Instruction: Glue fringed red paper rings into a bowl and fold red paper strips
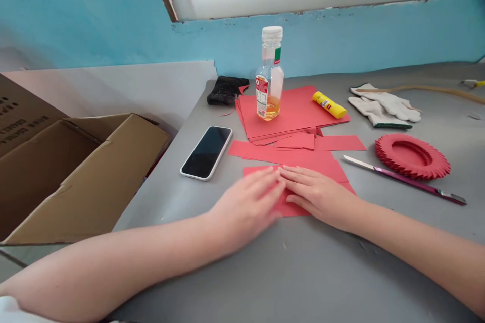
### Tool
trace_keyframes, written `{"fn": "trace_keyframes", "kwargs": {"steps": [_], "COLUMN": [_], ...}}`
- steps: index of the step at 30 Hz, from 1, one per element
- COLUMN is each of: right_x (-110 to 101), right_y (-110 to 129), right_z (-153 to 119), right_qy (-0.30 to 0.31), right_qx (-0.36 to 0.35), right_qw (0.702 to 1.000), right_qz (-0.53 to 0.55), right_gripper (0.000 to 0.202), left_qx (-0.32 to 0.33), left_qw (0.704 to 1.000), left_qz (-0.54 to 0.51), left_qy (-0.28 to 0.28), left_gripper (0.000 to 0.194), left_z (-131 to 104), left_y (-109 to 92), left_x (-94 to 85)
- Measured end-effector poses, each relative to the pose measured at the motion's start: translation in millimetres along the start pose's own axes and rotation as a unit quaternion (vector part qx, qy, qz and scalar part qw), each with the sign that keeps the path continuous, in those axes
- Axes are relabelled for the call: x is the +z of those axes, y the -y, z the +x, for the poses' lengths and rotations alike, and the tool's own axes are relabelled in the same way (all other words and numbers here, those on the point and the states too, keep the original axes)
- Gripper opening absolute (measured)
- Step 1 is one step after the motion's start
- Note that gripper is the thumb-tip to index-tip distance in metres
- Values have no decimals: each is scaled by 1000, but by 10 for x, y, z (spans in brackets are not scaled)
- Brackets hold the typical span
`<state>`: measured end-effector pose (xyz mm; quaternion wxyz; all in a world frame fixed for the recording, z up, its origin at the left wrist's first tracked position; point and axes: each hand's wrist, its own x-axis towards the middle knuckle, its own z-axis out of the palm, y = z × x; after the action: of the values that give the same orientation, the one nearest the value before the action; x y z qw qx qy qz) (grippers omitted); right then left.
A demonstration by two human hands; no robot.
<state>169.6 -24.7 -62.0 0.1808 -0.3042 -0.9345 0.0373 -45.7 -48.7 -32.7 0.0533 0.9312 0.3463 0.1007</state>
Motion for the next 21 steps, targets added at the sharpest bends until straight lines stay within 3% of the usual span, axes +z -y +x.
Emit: {"fn": "trace_keyframes", "kwargs": {"steps": [3,6,12,21], "right_x": [-9,-34,-17,-13], "right_y": [0,12,5,-19], "right_z": [-45,-93,-122,-115], "right_qy": [1,6,71,75], "right_qx": [0,1,1,7], "right_qw": [1000,999,997,997], "right_qz": [-22,-42,-26,-18], "right_gripper": [36,39,55,52], "left_qx": [22,22,21,7], "left_qw": [996,991,989,990], "left_qz": [-23,-47,-69,-83], "left_qy": [80,124,125,113], "left_gripper": [80,86,88,94], "left_z": [-102,-135,-114,-104], "left_y": [-188,-229,-197,-159], "left_x": [87,100,64,81]}}
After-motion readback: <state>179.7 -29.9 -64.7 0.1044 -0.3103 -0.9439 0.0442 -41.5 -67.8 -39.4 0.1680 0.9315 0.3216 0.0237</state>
